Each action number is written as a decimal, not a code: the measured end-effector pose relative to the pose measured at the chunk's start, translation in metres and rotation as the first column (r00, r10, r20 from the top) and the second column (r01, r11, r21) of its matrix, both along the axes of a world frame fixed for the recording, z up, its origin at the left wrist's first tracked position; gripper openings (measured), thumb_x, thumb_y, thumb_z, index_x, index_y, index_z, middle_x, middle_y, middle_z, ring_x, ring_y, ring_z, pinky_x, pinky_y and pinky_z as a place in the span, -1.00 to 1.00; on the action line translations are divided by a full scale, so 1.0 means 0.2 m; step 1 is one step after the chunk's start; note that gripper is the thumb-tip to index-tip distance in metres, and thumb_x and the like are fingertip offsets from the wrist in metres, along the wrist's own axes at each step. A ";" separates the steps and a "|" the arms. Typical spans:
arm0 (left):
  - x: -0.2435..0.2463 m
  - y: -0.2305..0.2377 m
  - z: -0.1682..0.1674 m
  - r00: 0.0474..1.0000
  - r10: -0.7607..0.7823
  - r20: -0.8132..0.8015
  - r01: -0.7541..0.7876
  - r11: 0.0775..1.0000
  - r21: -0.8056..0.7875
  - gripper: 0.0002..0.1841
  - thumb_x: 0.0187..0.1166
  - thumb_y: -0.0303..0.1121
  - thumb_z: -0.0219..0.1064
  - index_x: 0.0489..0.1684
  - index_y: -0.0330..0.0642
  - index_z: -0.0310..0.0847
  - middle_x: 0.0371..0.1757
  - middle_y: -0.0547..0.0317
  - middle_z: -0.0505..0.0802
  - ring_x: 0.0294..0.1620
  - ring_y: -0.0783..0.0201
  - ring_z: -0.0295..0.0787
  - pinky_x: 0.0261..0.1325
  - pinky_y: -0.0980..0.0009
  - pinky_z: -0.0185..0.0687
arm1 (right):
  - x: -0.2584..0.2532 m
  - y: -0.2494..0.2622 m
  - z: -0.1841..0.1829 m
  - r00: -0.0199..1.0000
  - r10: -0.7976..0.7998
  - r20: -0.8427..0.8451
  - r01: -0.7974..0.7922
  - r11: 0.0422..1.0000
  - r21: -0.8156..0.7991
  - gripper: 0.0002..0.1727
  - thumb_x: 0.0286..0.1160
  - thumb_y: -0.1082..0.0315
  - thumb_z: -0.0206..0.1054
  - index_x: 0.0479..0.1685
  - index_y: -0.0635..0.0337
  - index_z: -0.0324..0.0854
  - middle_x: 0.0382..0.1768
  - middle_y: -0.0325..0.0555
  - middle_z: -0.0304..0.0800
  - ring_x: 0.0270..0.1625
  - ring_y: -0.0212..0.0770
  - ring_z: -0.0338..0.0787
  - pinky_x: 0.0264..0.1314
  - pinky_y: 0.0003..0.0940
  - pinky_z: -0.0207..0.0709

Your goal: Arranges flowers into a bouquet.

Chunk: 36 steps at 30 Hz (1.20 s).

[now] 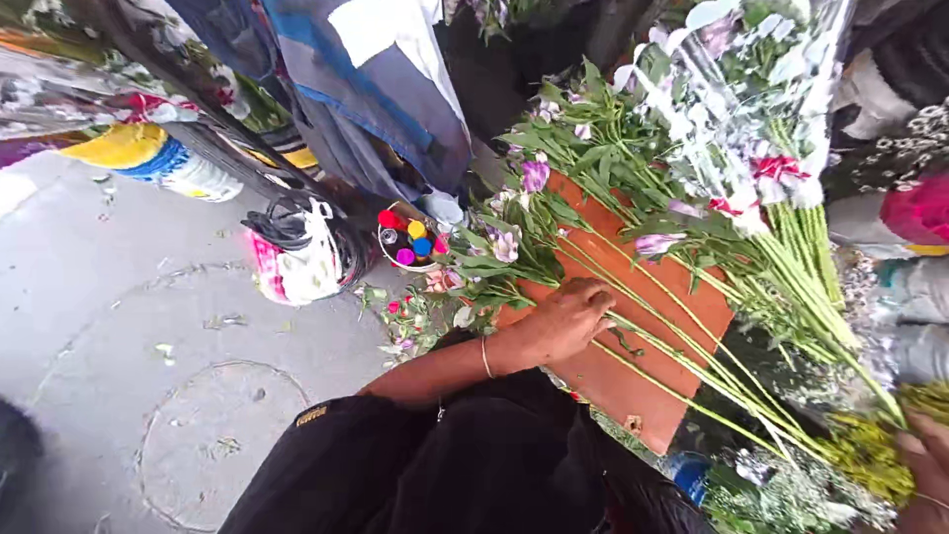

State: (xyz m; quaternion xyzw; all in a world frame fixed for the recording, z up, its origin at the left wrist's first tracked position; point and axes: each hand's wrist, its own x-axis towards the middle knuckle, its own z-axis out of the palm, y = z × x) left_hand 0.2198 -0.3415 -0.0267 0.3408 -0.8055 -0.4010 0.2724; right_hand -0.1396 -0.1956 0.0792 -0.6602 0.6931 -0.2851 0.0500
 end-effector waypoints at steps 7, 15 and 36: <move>0.06 -0.10 -0.26 0.993 0.082 -0.084 -0.095 0.982 -0.166 -0.73 0.70 -0.31 0.29 0.03 -0.36 0.78 0.20 -0.19 0.84 0.40 -0.10 0.74 0.60 0.07 0.51 | 0.35 -0.56 -0.30 0.948 0.230 0.221 -0.255 0.963 0.089 -0.71 0.69 0.36 0.26 0.19 0.28 0.79 0.08 -0.14 0.85 0.18 -0.56 0.73 0.37 -0.62 0.54; 0.08 -0.14 -0.36 0.977 0.024 -0.210 -0.065 0.979 -0.191 -0.80 0.71 -0.37 0.27 -0.05 -0.32 0.78 0.16 -0.15 0.86 0.37 -0.07 0.77 0.58 0.07 0.53 | 0.26 -0.52 -0.74 0.934 0.208 0.290 -0.290 0.915 0.279 -0.76 0.61 0.38 0.33 0.10 0.07 0.87 0.10 -0.23 0.85 0.23 -0.46 0.76 0.38 -0.54 0.61; 0.09 -0.12 -0.36 0.873 -0.158 -0.461 0.063 0.974 -0.216 -0.79 0.74 -0.43 0.20 -0.07 -0.36 0.74 0.03 -0.19 0.86 0.30 -0.12 0.79 0.55 0.06 0.52 | 0.35 -1.01 -0.42 0.871 0.341 -0.353 -0.214 0.911 0.352 -0.60 0.63 0.29 0.33 0.19 0.53 0.68 0.02 0.44 0.80 0.07 0.15 0.84 0.28 -0.16 0.65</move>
